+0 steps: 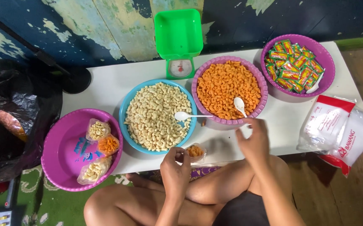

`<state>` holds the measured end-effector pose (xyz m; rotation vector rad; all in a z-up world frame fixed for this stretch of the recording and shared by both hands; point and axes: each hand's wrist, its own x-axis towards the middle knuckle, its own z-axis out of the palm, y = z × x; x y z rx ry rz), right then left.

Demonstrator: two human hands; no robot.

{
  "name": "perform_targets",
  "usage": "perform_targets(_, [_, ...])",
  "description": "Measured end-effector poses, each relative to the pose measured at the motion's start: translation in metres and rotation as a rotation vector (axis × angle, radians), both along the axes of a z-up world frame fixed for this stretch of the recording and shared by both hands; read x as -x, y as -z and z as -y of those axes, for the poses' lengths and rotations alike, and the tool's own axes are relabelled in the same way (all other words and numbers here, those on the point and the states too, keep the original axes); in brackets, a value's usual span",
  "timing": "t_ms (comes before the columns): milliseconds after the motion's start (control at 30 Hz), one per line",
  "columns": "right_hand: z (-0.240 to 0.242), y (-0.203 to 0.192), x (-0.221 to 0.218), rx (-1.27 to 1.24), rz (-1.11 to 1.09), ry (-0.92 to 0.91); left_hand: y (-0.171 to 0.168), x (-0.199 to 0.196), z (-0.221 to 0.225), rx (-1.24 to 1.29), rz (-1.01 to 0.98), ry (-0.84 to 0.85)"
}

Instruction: The person is manually packing different types of snacks, including cheese puffs and white puffs, into small plastic bags using a spoon and their hands.

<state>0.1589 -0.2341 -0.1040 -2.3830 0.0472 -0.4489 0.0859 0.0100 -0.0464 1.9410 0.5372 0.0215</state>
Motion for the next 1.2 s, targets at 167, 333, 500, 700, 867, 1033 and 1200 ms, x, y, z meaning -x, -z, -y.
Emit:
perform_targets(167, [0.029, -0.005, -0.019, 0.064, -0.534, 0.256, 0.0, 0.0, 0.0, 0.018, -0.05, -0.031])
perform_targets(333, [0.036, 0.003, -0.029, -0.221, -0.724, 0.344, 0.002, -0.002, -0.002, 0.02, -0.026, -0.027])
perform_targets(500, [0.049, 0.011, -0.033, -0.259, -0.144, 0.341, 0.0, -0.003, -0.004, 0.011, -0.035, -0.031])
perform_targets(700, [0.052, 0.023, -0.058, -0.426, 0.033, 0.177, -0.001, -0.005, -0.003, 0.007, -0.057, -0.036])
perform_targets(867, [0.032, 0.01, -0.051, -0.458, -0.105, 0.251, -0.004, -0.006, -0.001, 0.021, -0.074, -0.043])
perform_targets(1033, [0.037, 0.009, -0.041, -0.514, -0.121, 0.308, -0.001, -0.004, 0.001, 0.003, -0.075, -0.05])
perform_targets(1200, [0.042, 0.012, -0.042, -0.601, -0.18, 0.359, 0.0, -0.003, 0.0, 0.0, -0.082, -0.042])
